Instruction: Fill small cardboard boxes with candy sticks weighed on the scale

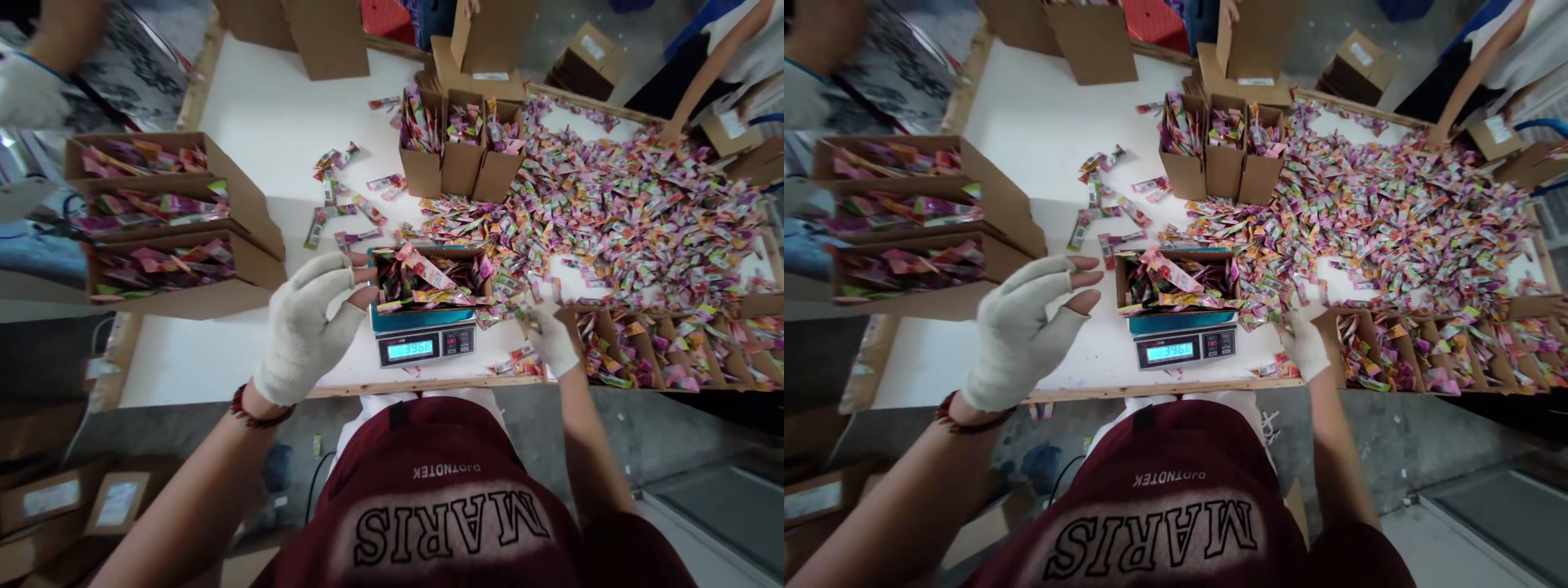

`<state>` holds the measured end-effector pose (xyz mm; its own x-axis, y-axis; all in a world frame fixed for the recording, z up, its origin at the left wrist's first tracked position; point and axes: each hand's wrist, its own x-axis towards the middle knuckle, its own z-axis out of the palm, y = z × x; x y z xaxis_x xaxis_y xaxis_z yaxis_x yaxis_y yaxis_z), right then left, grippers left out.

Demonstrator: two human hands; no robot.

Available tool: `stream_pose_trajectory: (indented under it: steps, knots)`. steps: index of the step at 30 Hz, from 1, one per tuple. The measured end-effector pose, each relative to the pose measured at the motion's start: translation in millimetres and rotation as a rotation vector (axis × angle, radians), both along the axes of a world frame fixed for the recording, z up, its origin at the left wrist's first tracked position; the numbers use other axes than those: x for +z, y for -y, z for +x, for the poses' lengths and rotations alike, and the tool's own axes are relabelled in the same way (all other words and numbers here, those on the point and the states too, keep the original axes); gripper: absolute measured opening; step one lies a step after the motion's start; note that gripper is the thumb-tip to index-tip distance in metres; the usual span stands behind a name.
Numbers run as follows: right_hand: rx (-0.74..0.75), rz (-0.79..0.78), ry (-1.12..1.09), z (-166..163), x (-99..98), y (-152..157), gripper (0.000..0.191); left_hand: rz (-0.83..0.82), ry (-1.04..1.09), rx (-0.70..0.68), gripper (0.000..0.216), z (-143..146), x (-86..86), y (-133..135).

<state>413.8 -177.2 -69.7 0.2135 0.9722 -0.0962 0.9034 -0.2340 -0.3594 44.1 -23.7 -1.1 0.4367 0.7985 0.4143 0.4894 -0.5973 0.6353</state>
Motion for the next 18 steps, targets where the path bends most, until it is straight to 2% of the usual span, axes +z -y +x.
stream_pose_trajectory:
  steps: [3, 6, 8, 11, 15, 18]
  knots:
    - [0.129, 0.095, 0.038, -9, 36.1, -22, 0.017, -0.023, 0.003, -0.024, 0.018, 8, -0.3, -2]
    - [0.305, 0.159, 0.053, -38, 70.8, -62, 0.023, -0.042, -0.024, -0.043, 0.024, 15, 3.3, -4]
    - [0.321, 0.156, 0.056, -54, 84.5, -80, 0.028, -0.043, -0.034, -0.037, 0.025, 15, 4.7, -4]
    - [0.199, 0.199, 0.038, -57, 89.6, -76, 0.02, -0.036, -0.027, 0.014, 0.022, 2, 0.5, -1]
    - [-0.001, 0.36, 0.027, -29, 83.0, -36, 0.028, -0.066, -0.03, 0.115, 0.02, -28, -13.2, 5]
    - [-0.059, 0.43, 0.052, -15, 77.3, -17, 0.031, -0.109, -0.04, 0.155, 0.021, -43, -21.0, 7]
